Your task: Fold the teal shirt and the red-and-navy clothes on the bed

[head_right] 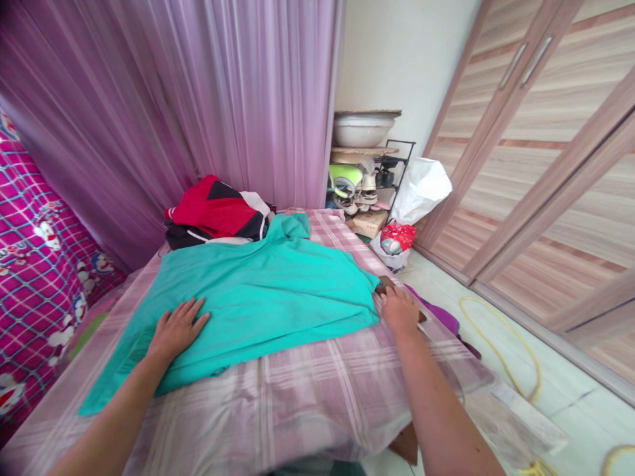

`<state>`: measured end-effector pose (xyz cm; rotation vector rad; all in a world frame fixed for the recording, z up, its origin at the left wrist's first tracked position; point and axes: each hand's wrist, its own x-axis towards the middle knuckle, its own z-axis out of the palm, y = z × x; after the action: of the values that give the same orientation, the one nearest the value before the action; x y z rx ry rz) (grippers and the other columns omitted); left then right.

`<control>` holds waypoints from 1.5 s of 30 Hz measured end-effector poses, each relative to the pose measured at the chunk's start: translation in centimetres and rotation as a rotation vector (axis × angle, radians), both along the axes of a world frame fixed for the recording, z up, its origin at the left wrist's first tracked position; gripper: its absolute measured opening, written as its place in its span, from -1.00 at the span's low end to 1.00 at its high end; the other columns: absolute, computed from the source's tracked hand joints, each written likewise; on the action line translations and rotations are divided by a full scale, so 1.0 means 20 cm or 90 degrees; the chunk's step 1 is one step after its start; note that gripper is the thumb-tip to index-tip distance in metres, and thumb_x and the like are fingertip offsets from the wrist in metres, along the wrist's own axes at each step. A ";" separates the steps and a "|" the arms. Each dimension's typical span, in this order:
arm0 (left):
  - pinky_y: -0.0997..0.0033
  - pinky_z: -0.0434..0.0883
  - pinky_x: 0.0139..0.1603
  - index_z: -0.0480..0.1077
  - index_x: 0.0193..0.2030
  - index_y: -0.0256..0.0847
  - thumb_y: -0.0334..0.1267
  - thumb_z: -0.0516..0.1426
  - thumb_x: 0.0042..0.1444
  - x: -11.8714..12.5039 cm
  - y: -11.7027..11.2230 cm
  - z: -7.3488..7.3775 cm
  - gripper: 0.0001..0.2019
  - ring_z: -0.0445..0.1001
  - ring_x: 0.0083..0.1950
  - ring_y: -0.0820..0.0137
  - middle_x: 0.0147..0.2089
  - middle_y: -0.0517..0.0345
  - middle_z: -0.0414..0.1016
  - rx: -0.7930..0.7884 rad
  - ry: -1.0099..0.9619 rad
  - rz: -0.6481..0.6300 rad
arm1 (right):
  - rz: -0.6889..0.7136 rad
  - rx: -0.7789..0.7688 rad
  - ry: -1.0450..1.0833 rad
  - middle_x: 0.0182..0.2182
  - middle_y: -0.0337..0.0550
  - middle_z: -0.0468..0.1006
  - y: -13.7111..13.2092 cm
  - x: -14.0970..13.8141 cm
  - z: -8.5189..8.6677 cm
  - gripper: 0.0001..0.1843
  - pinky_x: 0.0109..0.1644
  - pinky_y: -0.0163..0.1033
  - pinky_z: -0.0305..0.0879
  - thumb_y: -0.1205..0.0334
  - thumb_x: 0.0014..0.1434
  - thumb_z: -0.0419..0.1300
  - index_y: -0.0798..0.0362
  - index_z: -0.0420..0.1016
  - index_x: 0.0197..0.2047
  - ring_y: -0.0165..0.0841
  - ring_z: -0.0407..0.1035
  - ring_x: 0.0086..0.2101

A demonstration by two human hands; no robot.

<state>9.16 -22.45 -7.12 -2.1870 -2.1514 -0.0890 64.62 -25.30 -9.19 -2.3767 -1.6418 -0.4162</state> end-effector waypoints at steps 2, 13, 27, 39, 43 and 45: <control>-0.09 0.07 0.41 0.15 0.42 -0.12 0.03 -0.11 0.31 0.00 0.00 0.00 -0.41 0.13 0.45 0.11 0.46 -0.02 0.16 0.003 0.000 0.001 | 0.000 0.011 -0.004 0.05 0.17 0.53 -0.01 0.02 -0.01 -0.52 0.04 0.06 0.30 0.18 0.34 -0.09 0.04 0.48 0.19 -0.04 0.39 0.02; -0.13 0.06 0.40 0.16 0.42 -0.18 0.02 -0.11 0.32 0.02 -0.01 0.02 -0.40 0.12 0.46 0.07 0.45 -0.06 0.16 0.002 0.008 -0.002 | 0.214 0.142 0.042 0.20 0.11 0.43 0.07 -0.27 0.13 -0.46 0.26 0.00 0.20 0.18 0.35 -0.13 0.12 0.36 0.29 -0.11 0.27 0.19; 0.05 0.11 0.42 0.24 0.37 -0.15 -0.03 -0.09 0.35 -0.01 -0.06 0.04 -0.48 0.22 0.41 0.20 0.41 -0.01 0.25 0.070 -0.157 -0.008 | 0.328 -0.019 -0.029 0.26 0.00 0.39 0.13 -0.42 -0.16 -0.41 0.27 0.19 0.14 -0.04 0.31 -0.17 -0.05 0.43 0.24 -0.08 0.21 0.25; 0.10 0.36 0.12 0.33 0.20 -0.39 0.22 -0.09 0.24 -0.42 -0.35 0.12 -0.30 0.46 0.16 -0.01 0.13 -0.32 0.49 0.012 -0.049 0.299 | 0.226 0.105 -0.083 0.10 0.25 0.48 0.00 -0.27 -0.09 -0.37 -0.18 0.19 0.39 -0.06 0.27 -0.12 0.09 0.45 0.21 0.14 0.43 -0.06; 0.09 0.38 0.05 0.43 0.04 -0.39 0.28 -0.11 0.21 -0.40 -0.33 0.15 -0.29 0.50 0.10 -0.07 0.05 -0.37 0.53 -0.063 -0.043 0.325 | 0.188 0.082 -0.084 0.04 0.31 0.49 -0.01 -0.27 -0.02 -0.35 -0.13 0.18 0.38 -0.03 0.28 -0.13 0.20 0.47 0.18 0.14 0.43 -0.08; 0.13 0.39 0.02 0.42 0.04 -0.39 0.28 -0.09 0.19 -0.40 -0.31 0.16 -0.29 0.51 0.09 -0.05 0.06 -0.36 0.53 -0.088 -0.058 0.336 | 0.168 0.050 -0.079 0.03 0.33 0.48 0.02 -0.26 0.00 -0.35 0.00 0.14 0.36 0.00 0.29 -0.16 0.26 0.48 0.15 0.10 0.41 -0.03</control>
<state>1.14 -28.59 -3.84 -1.6222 -2.7785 -0.0081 59.41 -24.98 -9.10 -2.0786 -1.9243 -0.5753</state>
